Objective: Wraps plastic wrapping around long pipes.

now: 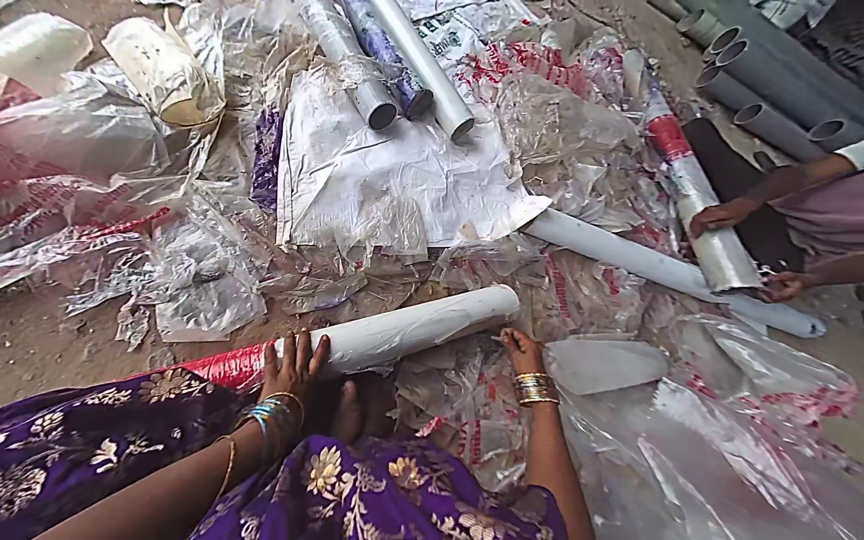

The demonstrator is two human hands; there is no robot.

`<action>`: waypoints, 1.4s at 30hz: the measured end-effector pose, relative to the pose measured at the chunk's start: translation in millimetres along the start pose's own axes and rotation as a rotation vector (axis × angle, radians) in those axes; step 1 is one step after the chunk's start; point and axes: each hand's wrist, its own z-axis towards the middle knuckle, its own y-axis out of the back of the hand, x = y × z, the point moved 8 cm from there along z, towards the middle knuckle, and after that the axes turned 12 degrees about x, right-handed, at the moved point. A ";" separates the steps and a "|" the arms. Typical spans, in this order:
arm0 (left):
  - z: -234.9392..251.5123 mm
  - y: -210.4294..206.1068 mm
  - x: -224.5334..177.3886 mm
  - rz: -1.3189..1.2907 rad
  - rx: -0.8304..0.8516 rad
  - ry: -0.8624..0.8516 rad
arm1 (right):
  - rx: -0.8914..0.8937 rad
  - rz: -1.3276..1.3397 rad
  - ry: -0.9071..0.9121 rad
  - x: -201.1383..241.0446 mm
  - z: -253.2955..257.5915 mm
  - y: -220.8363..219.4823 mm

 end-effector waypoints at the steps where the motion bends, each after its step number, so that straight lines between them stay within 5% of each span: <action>1: 0.3 0.6 0.5 -0.009 -0.009 -0.004 | 0.008 0.029 0.026 7.2 -4.9 -2.6; 8: 2.4 -1.4 1.6 -0.009 0.011 -0.006 | -0.388 -0.127 -0.143 3.9 4.5 29.5; 19: 1.5 -1.9 0.3 0.008 -0.012 0.001 | -0.227 -0.493 -0.267 8.9 43.4 11.5; 26: -3.8 -3.6 -1.0 -0.016 -0.022 -0.019 | -0.140 -0.355 -0.111 -10.6 29.9 11.0; 35: -2.7 -4.2 -1.2 0.004 0.019 -0.023 | -0.432 -0.250 0.045 6.7 5.1 26.1; 42: -3.8 -3.7 -1.6 -0.015 0.039 -0.018 | -0.341 -0.440 -0.074 13.8 18.1 6.4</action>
